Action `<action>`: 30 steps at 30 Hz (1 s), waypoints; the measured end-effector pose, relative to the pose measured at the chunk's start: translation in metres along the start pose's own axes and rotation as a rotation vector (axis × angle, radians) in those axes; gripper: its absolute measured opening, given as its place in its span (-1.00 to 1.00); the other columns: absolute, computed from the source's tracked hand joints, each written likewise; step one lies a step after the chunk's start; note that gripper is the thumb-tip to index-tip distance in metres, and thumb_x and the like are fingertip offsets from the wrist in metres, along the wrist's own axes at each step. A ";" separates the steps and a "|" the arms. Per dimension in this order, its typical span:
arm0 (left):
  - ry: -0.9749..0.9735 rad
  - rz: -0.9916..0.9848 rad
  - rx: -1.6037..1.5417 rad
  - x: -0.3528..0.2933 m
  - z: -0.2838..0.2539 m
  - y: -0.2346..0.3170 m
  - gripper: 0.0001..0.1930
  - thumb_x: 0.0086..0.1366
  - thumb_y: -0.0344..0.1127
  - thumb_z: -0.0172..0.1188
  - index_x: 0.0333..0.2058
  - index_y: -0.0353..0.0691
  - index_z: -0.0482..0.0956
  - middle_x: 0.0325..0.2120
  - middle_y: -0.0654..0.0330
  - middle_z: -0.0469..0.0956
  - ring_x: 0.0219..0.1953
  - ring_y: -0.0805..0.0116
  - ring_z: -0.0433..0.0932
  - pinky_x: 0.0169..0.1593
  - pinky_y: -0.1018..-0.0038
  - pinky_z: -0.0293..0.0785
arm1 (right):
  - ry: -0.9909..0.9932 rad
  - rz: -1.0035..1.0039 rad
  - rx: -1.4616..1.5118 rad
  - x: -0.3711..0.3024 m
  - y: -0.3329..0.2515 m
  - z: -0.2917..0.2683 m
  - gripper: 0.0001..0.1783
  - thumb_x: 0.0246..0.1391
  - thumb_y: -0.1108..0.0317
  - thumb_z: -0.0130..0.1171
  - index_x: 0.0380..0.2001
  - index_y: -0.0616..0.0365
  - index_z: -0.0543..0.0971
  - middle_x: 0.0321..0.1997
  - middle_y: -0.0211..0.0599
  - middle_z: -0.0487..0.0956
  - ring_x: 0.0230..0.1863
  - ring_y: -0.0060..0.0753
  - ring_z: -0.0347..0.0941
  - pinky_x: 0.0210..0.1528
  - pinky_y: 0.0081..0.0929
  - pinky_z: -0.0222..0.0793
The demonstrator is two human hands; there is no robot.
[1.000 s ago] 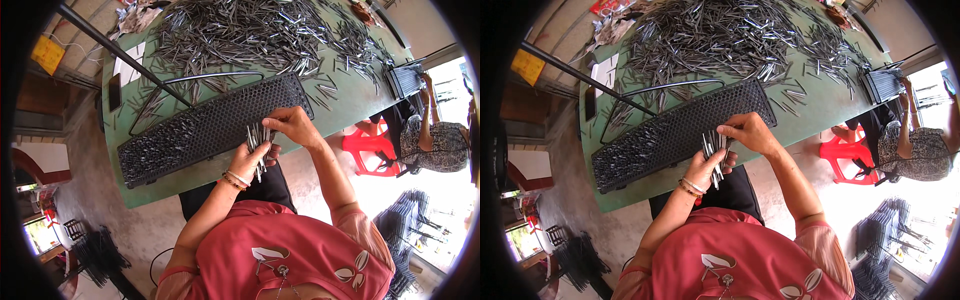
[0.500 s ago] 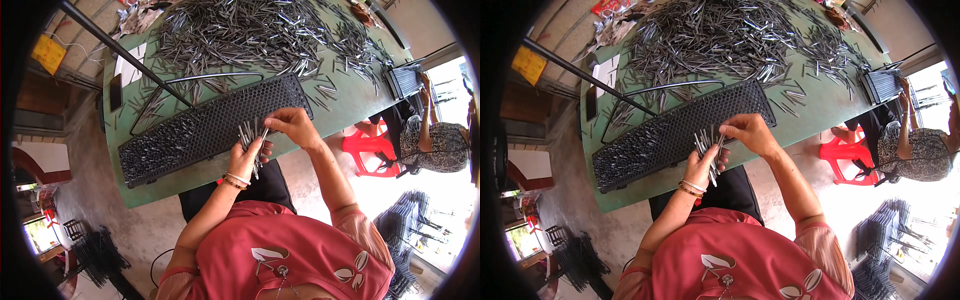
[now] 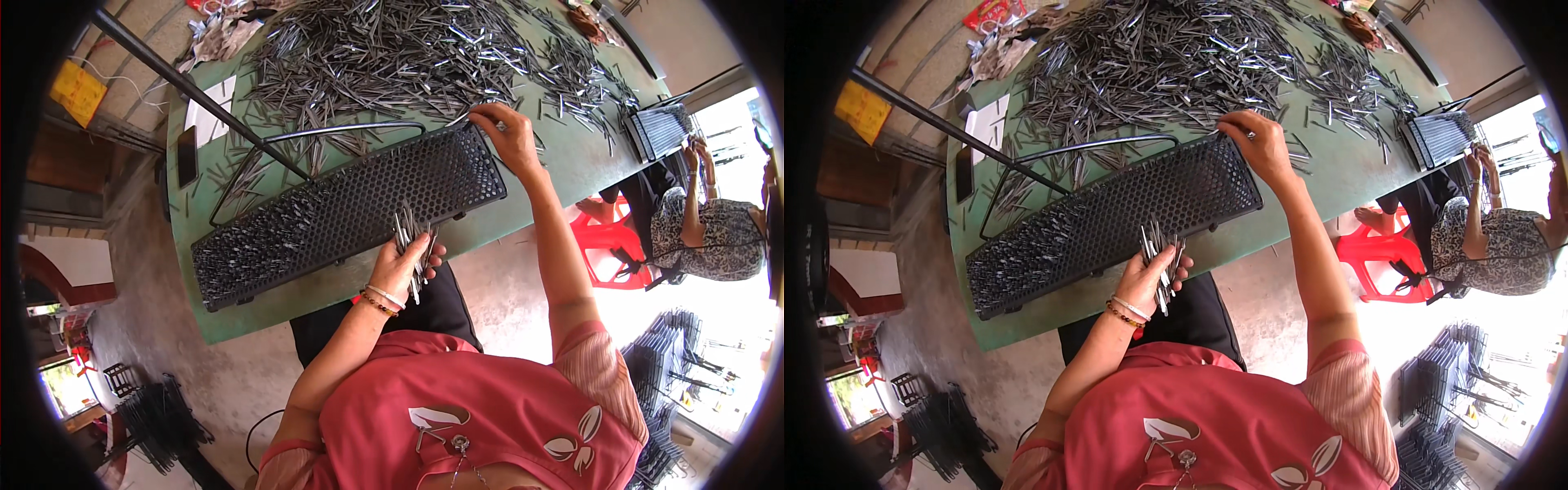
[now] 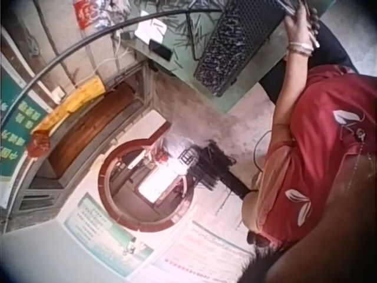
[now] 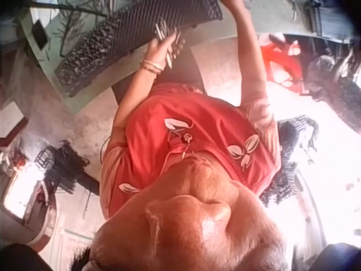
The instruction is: Sorting small metal pins and inserting them into a perforated black grid.
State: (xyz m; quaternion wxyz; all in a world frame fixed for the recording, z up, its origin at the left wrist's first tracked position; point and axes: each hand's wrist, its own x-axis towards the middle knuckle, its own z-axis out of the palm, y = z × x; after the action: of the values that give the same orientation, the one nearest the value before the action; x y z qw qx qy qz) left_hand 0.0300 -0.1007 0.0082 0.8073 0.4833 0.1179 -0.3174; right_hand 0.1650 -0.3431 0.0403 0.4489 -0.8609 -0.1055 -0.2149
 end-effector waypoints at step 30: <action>-0.012 -0.124 -0.008 0.006 -0.005 -0.003 -0.80 0.26 -0.19 0.11 -0.25 -0.18 0.50 -0.42 0.20 0.56 -0.44 0.50 0.51 -0.47 0.58 0.42 | -0.287 -0.322 -0.089 0.002 0.028 0.005 -0.83 0.00 0.42 0.16 -0.31 0.23 0.58 -0.22 -0.21 0.54 -0.24 -0.22 0.51 -0.17 -0.42 0.42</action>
State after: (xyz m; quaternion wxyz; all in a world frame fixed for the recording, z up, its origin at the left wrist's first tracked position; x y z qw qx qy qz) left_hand 0.0334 -0.0996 0.0001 0.7888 0.4698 0.1440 -0.3692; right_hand 0.1789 -0.3552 0.0190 0.3506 -0.8737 -0.2949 -0.1634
